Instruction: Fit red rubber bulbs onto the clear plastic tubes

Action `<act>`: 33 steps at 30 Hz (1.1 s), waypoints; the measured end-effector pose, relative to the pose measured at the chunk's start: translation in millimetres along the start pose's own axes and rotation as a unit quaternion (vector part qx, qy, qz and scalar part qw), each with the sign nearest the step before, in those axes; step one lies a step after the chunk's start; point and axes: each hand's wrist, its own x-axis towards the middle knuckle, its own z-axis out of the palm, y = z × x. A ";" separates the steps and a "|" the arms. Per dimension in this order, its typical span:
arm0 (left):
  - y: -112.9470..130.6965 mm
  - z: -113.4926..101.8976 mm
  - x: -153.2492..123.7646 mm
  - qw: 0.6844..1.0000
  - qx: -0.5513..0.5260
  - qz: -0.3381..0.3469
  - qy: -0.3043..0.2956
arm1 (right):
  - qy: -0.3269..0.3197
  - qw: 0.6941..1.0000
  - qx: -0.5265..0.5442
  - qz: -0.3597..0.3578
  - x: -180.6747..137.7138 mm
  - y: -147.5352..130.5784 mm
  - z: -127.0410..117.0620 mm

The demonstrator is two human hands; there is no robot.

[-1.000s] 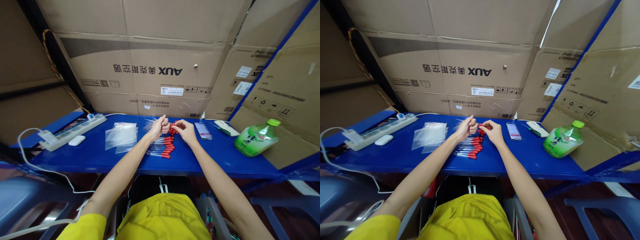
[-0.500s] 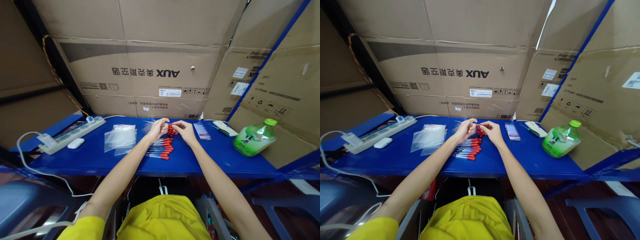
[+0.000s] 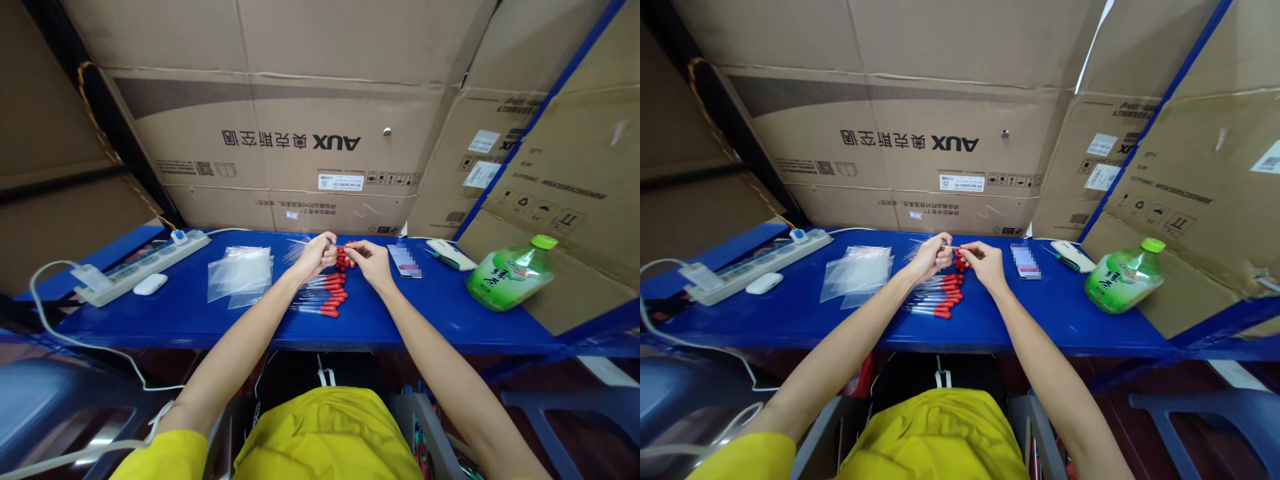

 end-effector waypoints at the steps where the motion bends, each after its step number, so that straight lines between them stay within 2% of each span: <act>1: 0.3 0.5 -0.3 1.000 -0.004 0.001 -0.003 | 0.004 1.000 -0.008 -0.008 -0.5 0.4 0.0; 6: 4.0 4.2 -2.3 0.999 -0.036 -0.016 -0.011 | 0.025 0.998 -0.041 -0.043 -3.3 0.3 0.0; 14: 7.3 7.1 -5.2 0.995 -0.083 -0.056 -0.007 | 0.019 0.988 -0.121 -0.095 -3.4 4.3 -2.2; 20: 8.1 0.6 -4.7 0.996 -0.045 -0.066 -0.035 | -0.022 0.991 -0.106 -0.083 -1.0 7.2 -5.4; 25: 4.0 -5.4 -2.5 0.998 0.007 -0.057 -0.039 | -0.051 0.980 -0.165 -0.097 -2.1 3.2 -10.5; 30: 6.7 -3.9 -3.1 0.997 0.028 -0.044 -0.048 | -0.044 0.976 -0.185 -0.109 -2.3 0.2 -9.1; 33: 13.3 -0.8 -3.8 0.998 0.038 -0.034 -0.044 | -0.022 0.982 -0.163 -0.090 -0.5 2.0 -4.2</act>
